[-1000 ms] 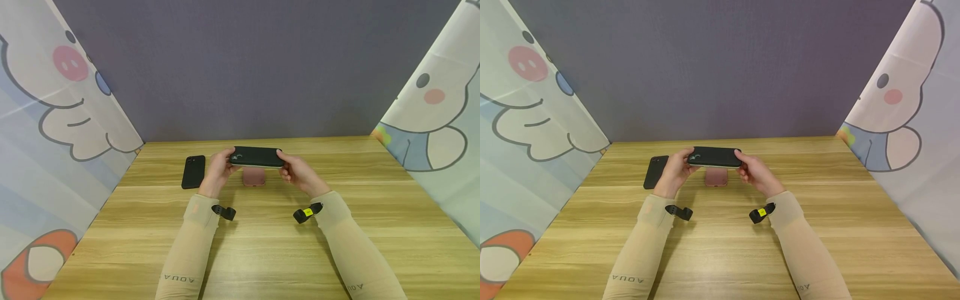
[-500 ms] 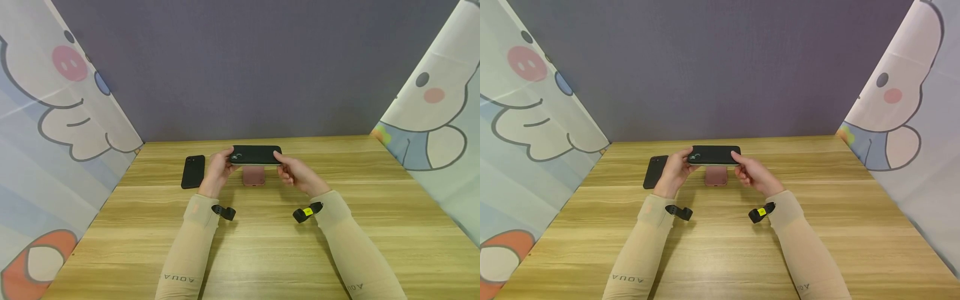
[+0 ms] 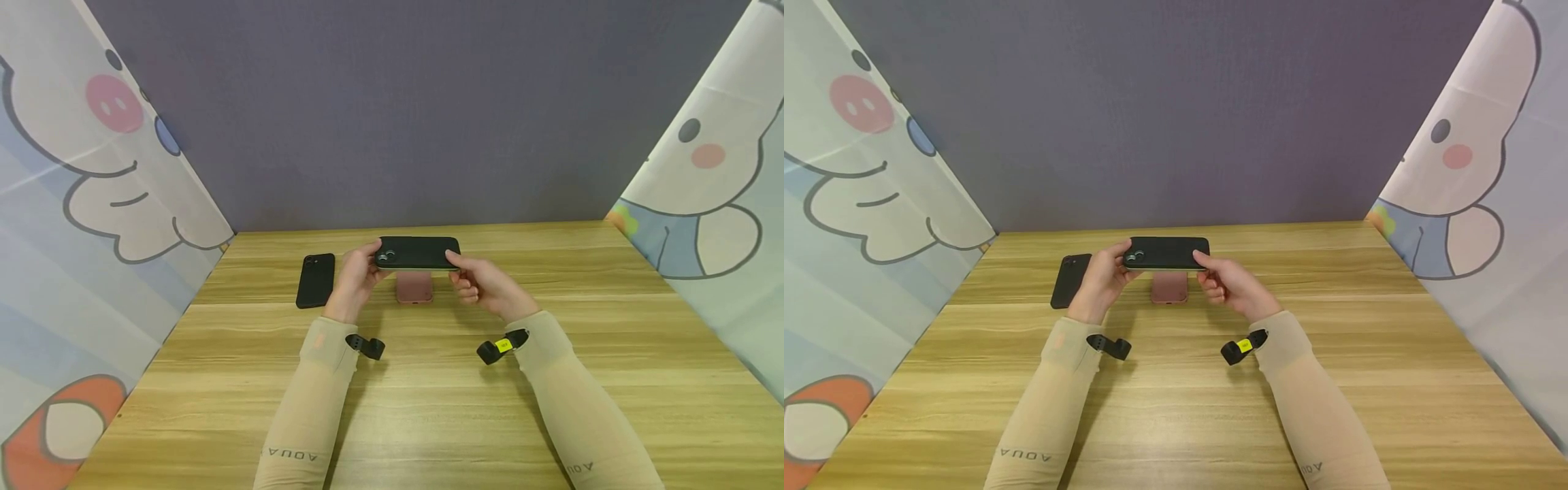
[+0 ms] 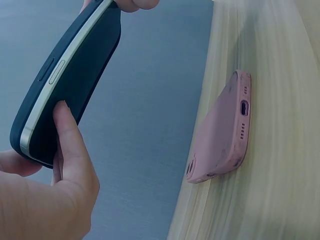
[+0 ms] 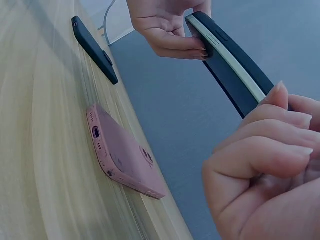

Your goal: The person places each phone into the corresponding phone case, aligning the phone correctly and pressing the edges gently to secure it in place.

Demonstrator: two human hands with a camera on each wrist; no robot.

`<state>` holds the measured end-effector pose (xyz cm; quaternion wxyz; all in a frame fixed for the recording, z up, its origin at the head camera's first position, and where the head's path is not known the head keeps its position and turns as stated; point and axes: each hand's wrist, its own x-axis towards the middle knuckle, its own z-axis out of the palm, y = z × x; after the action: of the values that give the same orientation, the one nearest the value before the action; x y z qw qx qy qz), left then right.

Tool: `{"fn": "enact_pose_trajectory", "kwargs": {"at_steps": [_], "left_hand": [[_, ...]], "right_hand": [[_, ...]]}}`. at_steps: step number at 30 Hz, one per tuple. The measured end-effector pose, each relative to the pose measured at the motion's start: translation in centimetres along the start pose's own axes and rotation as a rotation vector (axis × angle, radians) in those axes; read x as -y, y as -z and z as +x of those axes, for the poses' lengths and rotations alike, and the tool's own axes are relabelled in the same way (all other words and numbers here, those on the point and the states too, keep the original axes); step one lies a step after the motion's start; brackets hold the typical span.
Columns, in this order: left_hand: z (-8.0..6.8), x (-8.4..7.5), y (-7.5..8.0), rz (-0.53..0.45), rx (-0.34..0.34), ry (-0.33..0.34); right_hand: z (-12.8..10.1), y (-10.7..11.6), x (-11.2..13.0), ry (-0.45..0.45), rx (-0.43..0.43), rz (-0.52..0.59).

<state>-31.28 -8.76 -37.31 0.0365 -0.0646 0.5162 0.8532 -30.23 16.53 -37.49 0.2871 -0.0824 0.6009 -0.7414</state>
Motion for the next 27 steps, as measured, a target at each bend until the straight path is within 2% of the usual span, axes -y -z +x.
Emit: {"fn": "enact_pose_trajectory", "kwargs": {"at_steps": [10, 19, 27], "left_hand": [[0.11, 0.17, 0.03, -0.022, 0.012, 0.029], [0.15, 0.04, 0.11, -0.048, 0.008, 0.025], [0.28, 0.03, 0.00, -0.027, 0.006, 0.014]], "right_hand": [[-0.09, 0.19, -0.01, 0.044, -0.003, 0.024], [0.07, 0.27, -0.19, 0.081, 0.003, -0.036], [0.18, 0.21, -0.21, 0.099, -0.056, -0.046]]}}
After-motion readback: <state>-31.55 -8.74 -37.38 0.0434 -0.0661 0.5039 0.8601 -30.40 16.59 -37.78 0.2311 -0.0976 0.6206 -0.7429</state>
